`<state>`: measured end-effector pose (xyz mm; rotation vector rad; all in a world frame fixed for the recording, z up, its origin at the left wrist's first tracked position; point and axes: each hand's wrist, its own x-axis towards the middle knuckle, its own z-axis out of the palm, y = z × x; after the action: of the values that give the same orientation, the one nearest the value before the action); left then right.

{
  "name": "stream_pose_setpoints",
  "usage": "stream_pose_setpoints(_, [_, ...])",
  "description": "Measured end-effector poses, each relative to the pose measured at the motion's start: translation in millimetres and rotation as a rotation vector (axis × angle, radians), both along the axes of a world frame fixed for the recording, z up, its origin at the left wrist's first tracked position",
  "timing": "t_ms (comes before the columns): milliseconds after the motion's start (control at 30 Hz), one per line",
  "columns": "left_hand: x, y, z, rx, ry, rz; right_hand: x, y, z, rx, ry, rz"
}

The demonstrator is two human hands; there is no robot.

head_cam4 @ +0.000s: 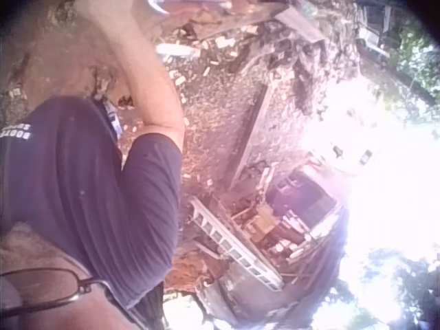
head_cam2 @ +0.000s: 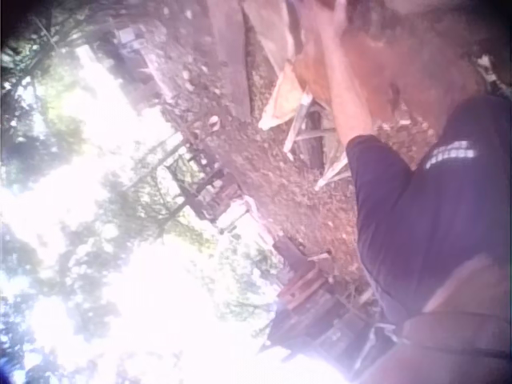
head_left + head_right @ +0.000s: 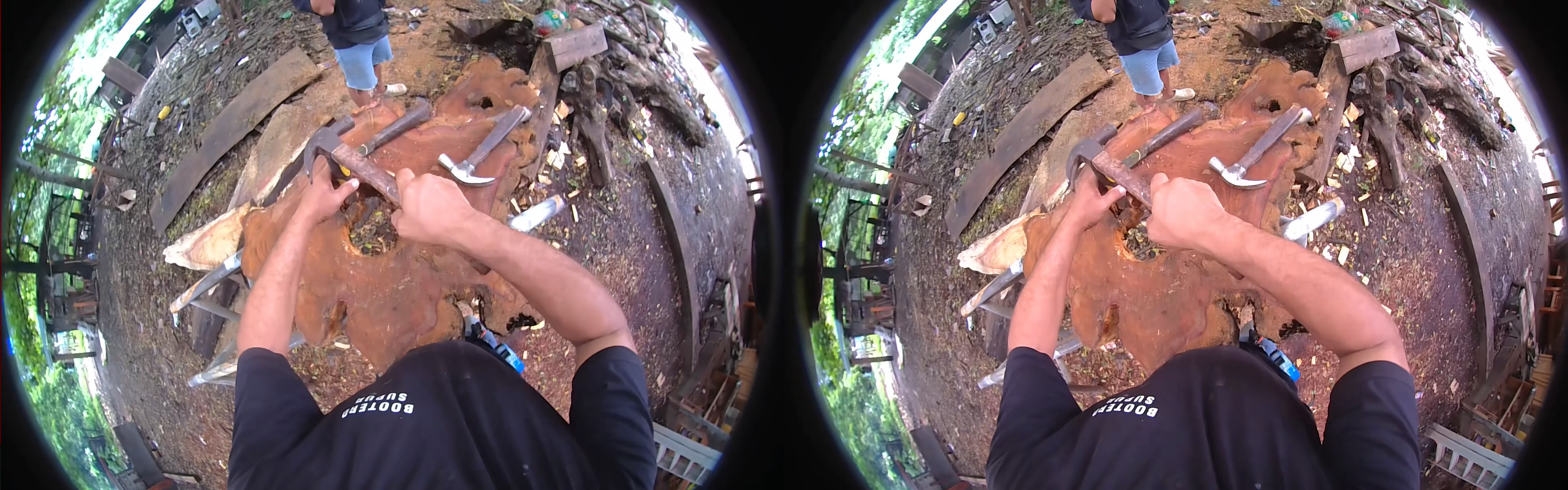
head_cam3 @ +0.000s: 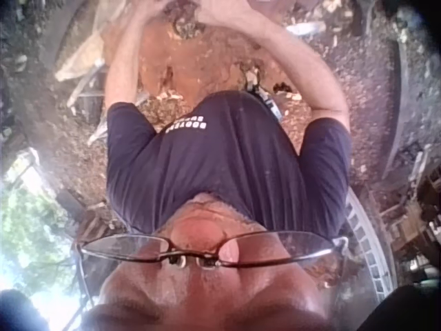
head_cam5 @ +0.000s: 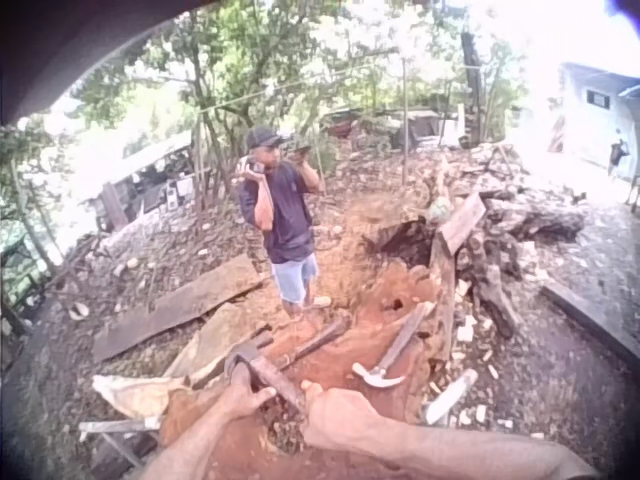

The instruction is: The person picks up a chisel and a hammer, then carves the center hole of a wooden slab by striking the chisel with the hammer.

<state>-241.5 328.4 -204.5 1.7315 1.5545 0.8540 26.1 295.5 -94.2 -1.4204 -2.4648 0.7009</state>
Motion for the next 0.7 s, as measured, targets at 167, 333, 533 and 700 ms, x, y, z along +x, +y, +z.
stream_pose_setpoints(167, [-7.1, -4.5, -5.2, -0.101, -0.230, -0.066, 11.9, -7.0, 75.4, 0.067, 0.199, -0.020])
stream_pose_setpoints(333, [1.2, -6.2, 4.7, -0.127, -0.156, -0.007, 11.0, -8.7, 99.8, 0.197, 0.599, -0.164])
stream_pose_setpoints(533, [18.0, -2.7, 23.9, 0.047, -0.106, -0.051, -0.3, 21.2, 4.4, -0.069, -0.054, -0.011])
stream_pose_setpoints(700, [-3.6, -5.6, -2.2, -0.064, -0.147, -0.021, 0.7, 3.4, 63.1, 0.022, 0.071, -0.029])
